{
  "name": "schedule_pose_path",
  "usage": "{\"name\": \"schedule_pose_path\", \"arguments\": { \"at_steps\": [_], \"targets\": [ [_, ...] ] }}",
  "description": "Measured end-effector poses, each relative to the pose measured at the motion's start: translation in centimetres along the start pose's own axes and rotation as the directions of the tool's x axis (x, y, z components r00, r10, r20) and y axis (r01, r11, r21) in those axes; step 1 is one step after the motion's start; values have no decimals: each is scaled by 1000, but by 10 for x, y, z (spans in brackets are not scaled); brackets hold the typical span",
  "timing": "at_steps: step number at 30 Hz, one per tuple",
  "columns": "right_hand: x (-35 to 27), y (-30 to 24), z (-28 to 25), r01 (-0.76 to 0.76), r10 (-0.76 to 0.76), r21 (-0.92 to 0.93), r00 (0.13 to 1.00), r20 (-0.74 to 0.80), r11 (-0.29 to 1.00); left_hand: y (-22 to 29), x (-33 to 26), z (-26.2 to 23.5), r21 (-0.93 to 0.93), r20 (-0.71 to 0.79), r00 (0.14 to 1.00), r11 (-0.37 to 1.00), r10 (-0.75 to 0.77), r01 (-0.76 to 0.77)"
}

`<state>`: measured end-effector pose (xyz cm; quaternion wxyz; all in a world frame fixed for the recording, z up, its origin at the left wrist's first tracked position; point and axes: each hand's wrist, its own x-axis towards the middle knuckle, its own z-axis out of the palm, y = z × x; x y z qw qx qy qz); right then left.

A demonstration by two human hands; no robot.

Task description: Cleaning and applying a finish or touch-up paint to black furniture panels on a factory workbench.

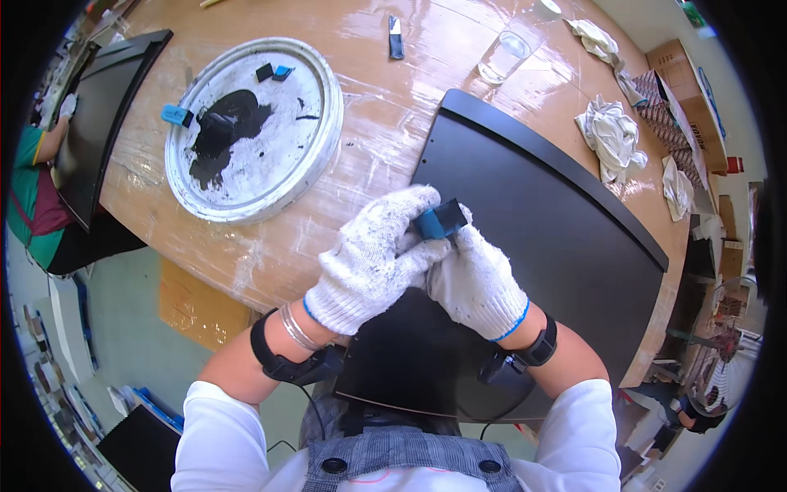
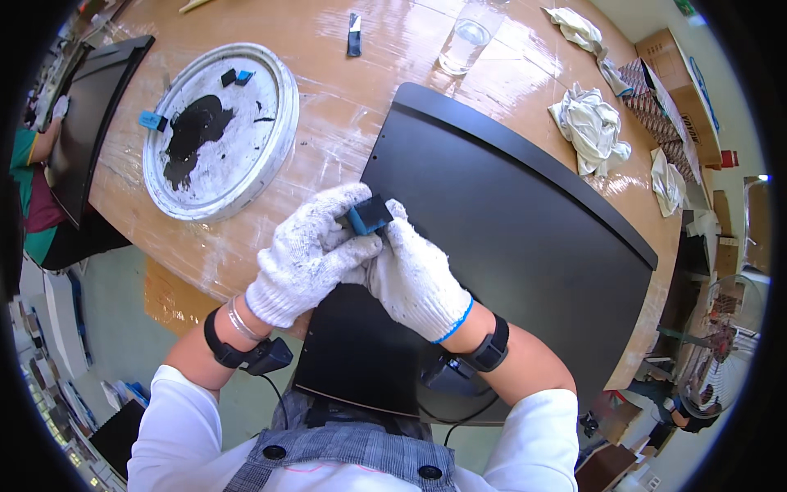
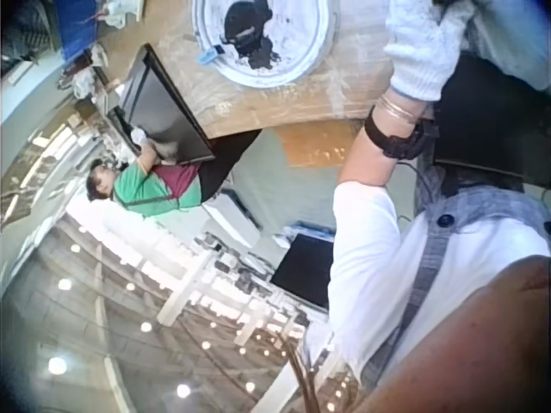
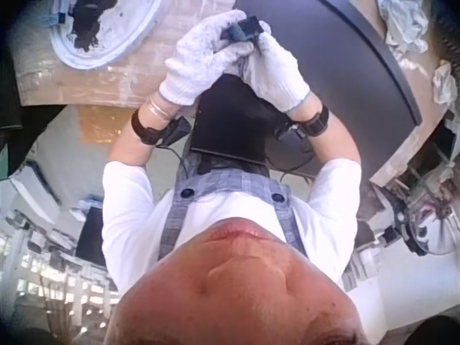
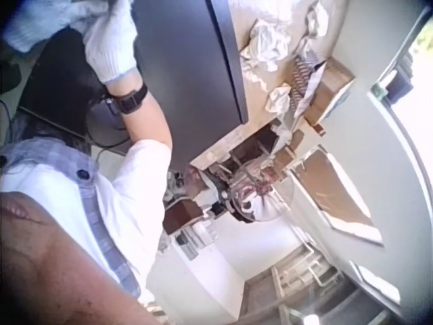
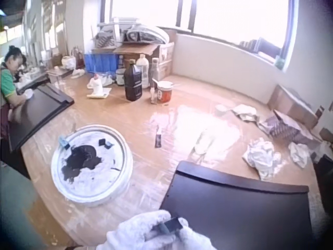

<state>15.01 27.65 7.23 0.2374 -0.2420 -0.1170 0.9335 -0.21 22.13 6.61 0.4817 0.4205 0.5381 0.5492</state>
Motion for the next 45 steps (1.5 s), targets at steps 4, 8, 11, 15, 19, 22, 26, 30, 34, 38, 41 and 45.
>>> {"name": "schedule_pose_path", "arguments": {
  "at_steps": [4,8,11,15,19,22,26,30,34,38,41,45],
  "targets": [
    [-14,-33,-15,-120,40,-343,972,-231,932,10,18,0,383,31,997,921,70,-76],
    [-46,-78,-55,-17,-516,-956,839,-173,292,7,50,-13,575,-97,985,816,144,-63],
    [-71,-113,-93,-203,-654,-856,732,190,-476,-4,78,-13,705,-123,971,707,204,-60],
    [-86,-124,-123,-204,-573,-674,724,384,-710,-12,113,-15,747,-138,985,664,108,32],
    [-87,-126,-131,-157,-553,-661,703,447,-734,-15,133,-12,758,-135,990,648,45,74],
    [-87,-127,-131,-145,-554,-677,706,440,-722,-10,141,-8,759,-127,992,642,-18,109],
    [-86,-129,-130,-134,-560,-698,708,429,-704,-13,148,-10,789,-93,995,607,-38,97],
    [-87,-130,-131,-132,-563,-705,710,423,-696,-13,153,-6,790,-98,994,603,-52,110],
    [-87,-129,-132,-126,-562,-699,700,440,-704,-18,153,-5,798,-134,991,594,7,104],
    [-85,-129,-131,-115,-563,-702,694,449,-703,-28,150,-11,752,-174,983,653,61,92],
    [-87,-130,-134,-116,-562,-697,691,455,-707,-24,143,-5,665,-229,973,734,22,139],
    [-87,-130,-132,-111,-560,-701,693,454,-705,-22,143,-8,779,-160,985,621,59,89]
  ]
}}
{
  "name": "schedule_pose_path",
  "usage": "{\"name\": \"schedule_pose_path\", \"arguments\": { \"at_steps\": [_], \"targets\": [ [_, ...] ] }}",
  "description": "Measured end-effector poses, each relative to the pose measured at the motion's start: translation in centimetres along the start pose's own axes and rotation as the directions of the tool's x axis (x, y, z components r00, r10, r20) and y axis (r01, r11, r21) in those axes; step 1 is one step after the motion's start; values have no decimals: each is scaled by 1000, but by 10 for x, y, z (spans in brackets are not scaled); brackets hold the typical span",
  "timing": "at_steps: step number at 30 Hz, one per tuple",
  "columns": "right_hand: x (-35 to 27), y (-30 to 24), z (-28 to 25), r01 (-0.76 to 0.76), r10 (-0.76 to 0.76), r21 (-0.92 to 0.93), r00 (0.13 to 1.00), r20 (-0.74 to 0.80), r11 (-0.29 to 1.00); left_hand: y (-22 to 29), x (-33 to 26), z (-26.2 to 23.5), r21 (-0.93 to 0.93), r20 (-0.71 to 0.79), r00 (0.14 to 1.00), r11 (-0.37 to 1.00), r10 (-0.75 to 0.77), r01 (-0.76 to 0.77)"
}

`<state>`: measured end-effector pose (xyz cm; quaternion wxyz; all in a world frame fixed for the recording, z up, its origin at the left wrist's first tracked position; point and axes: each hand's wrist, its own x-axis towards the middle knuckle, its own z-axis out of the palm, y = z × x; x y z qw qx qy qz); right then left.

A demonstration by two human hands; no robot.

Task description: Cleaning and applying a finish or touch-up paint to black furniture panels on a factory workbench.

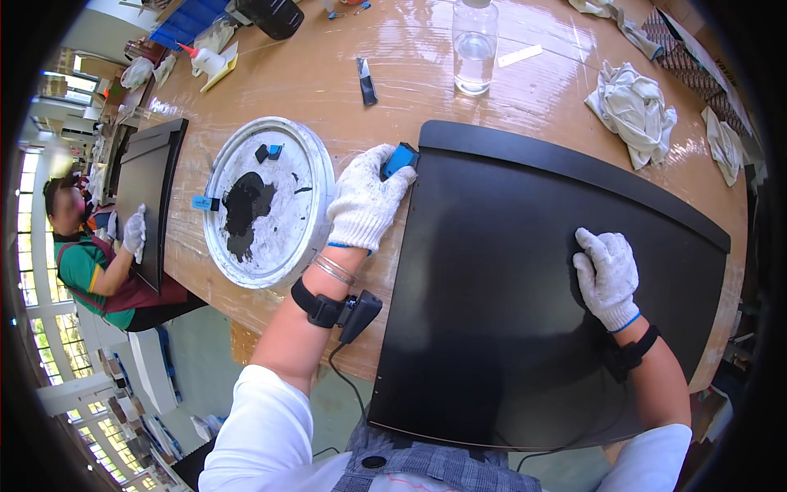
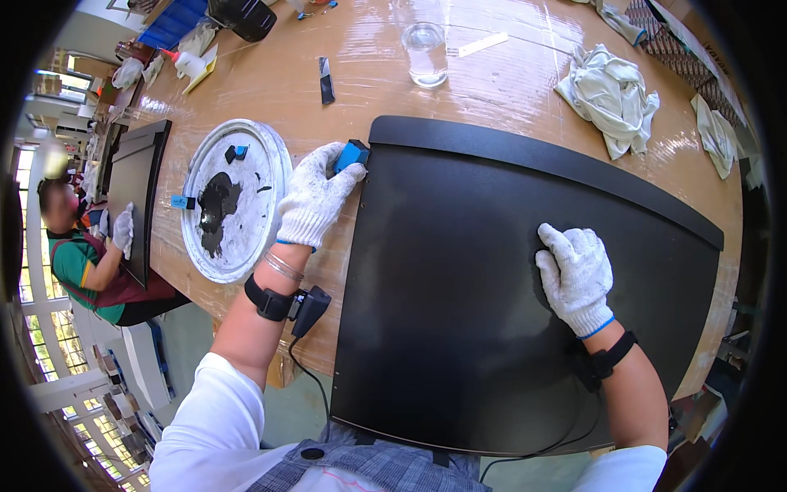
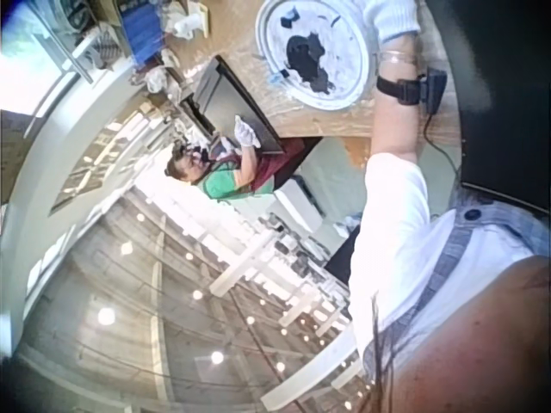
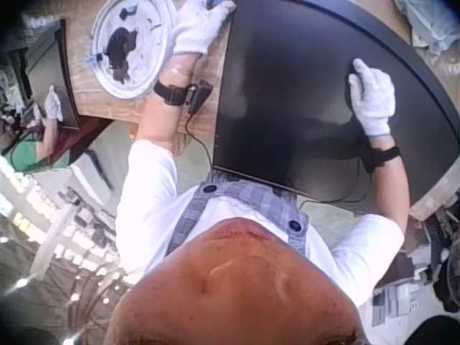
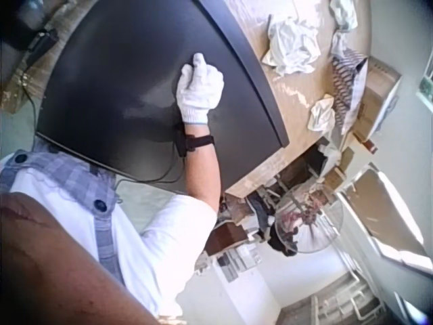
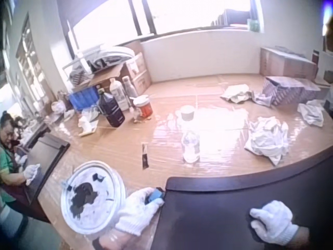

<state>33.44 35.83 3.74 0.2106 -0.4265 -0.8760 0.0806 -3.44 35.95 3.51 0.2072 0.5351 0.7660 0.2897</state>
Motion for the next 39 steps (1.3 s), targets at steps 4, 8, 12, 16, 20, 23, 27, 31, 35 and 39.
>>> {"name": "schedule_pose_path", "arguments": {
  "at_steps": [4,8,12,16,20,23,27,31,35,39],
  "targets": [
    [1,-1,1,5,-5,2,1000,0,1000,1,7,1,-35,36,995,995,-88,90],
    [0,0,0,-3,3,-2,1000,10,1000,4,5,3,-237,34,990,961,-140,144],
    [0,1,1,-2,2,-2,1000,8,1000,-3,0,3,-319,21,990,938,-139,138],
    [-1,1,1,-4,4,-5,1000,11,1000,3,6,1,-136,47,995,986,-92,98],
    [0,-1,2,0,0,1,1000,3,1000,4,6,0,-303,58,986,938,-156,166],
    [3,-4,1,9,-9,5,1000,-4,1000,-12,0,-3,-436,59,989,888,-134,146],
    [2,-3,1,-1,1,-19,1000,-8,1000,-14,-22,-5,-655,133,991,748,-31,111],
    [2,-4,1,-6,5,-21,999,-32,1000,-1,-46,-18,-799,174,983,592,57,107],
    [1,2,8,-199,201,127,980,-1,972,9,-72,-26,-784,349,933,575,94,235],
    [46,-94,-5,-729,444,614,678,586,303,12,-99,-39,-754,263,955,647,139,114]
  ]
}}
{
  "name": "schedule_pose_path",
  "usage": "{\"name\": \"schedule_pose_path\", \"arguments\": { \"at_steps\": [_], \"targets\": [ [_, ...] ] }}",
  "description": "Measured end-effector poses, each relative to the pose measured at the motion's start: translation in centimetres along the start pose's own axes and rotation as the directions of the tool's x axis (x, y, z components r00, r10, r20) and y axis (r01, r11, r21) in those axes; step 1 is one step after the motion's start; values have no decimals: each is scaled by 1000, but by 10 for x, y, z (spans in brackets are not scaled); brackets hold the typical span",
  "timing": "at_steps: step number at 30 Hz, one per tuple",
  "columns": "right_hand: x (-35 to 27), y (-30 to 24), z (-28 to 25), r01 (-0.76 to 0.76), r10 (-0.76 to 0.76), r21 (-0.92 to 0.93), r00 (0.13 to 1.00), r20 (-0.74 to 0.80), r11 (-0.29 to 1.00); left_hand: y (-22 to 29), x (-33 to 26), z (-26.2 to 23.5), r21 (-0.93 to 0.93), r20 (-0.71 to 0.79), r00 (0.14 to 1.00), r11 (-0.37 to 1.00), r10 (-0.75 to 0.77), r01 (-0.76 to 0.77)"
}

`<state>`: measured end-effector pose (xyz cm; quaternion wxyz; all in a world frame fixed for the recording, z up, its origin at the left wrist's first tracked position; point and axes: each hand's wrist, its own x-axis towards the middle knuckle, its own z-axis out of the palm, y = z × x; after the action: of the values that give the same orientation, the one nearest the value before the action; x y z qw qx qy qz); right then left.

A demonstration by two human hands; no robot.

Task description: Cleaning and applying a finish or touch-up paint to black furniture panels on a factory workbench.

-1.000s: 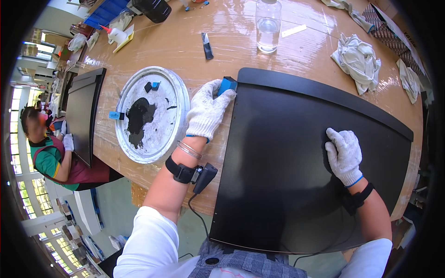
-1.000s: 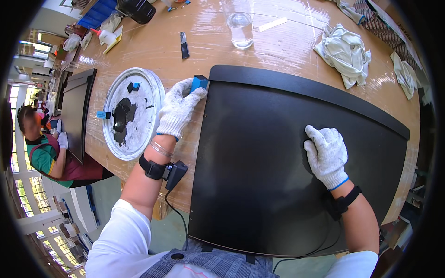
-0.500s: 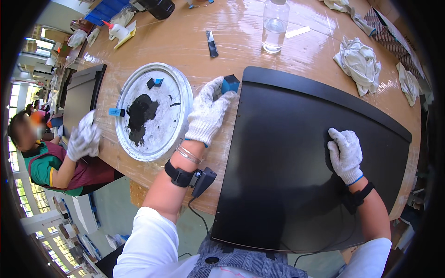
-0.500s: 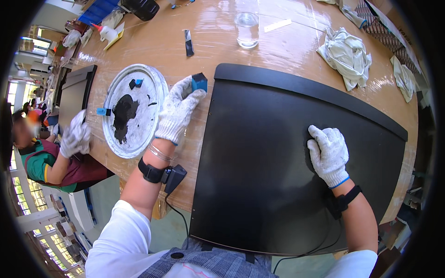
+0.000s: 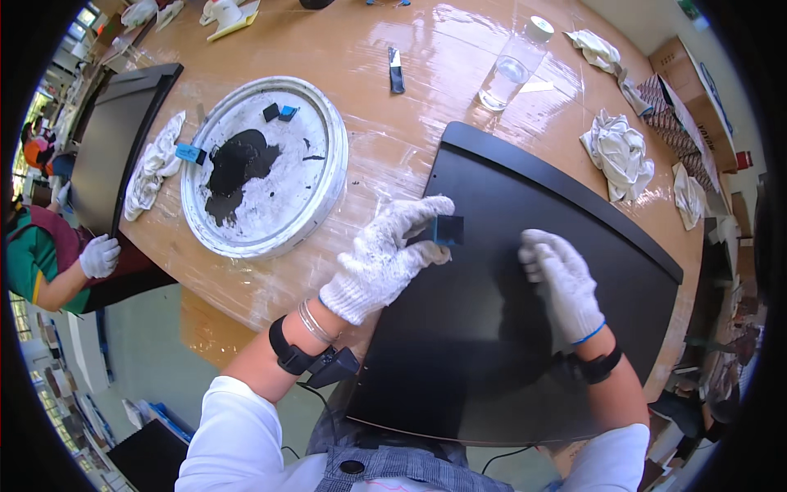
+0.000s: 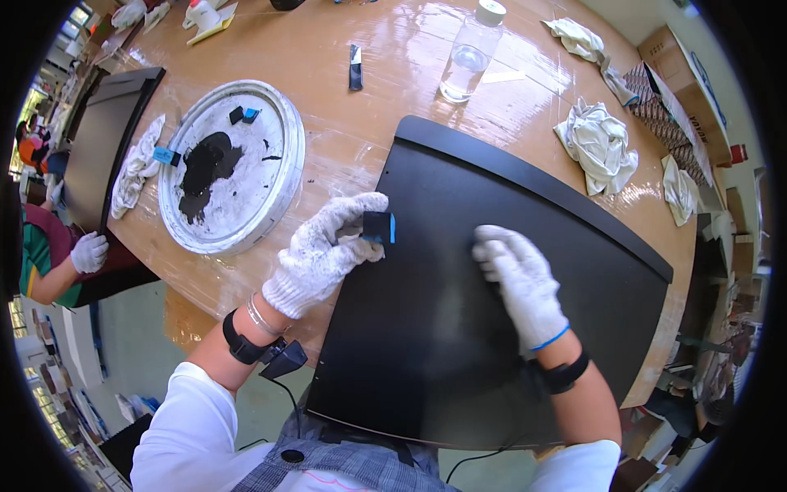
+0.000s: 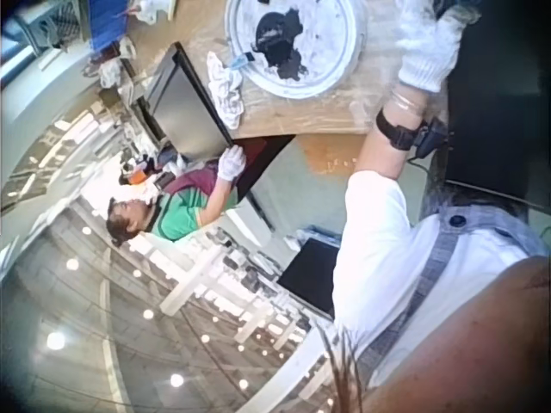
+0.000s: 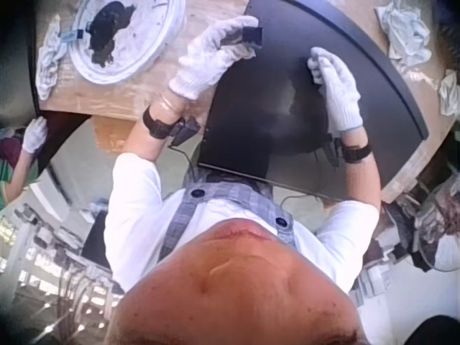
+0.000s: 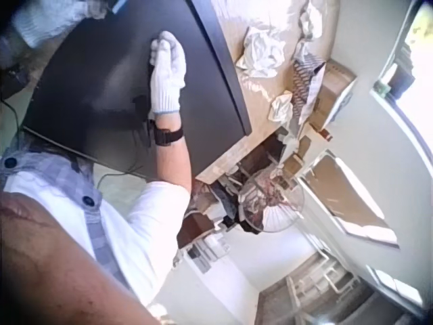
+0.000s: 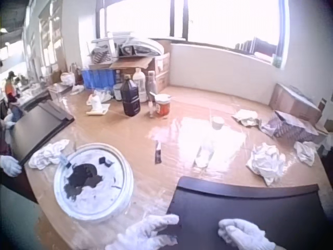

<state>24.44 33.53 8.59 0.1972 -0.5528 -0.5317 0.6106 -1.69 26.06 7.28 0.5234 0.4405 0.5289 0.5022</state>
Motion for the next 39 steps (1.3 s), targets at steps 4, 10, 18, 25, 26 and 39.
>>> {"name": "schedule_pose_path", "arguments": {
  "at_steps": [4,10,18,25,26,39],
  "targets": [
    [-3,-8,58,-157,-35,503,936,352,850,-11,-12,9,-50,38,994,993,106,-104],
    [-4,-8,88,-266,-72,651,893,444,711,-14,-24,3,171,25,952,937,304,-304],
    [49,-33,83,404,-397,-239,914,78,883,-30,-49,-14,233,-202,930,938,306,-258],
    [147,-54,-4,362,-499,-556,859,-112,748,-36,-148,-40,443,-192,980,896,59,33],
    [157,-48,-11,429,-644,-752,765,7,501,-39,-162,-40,442,-192,980,896,59,33],
    [132,-76,36,207,-271,-334,950,-155,920,-51,-209,-25,593,21,943,764,-332,255]
  ]
}}
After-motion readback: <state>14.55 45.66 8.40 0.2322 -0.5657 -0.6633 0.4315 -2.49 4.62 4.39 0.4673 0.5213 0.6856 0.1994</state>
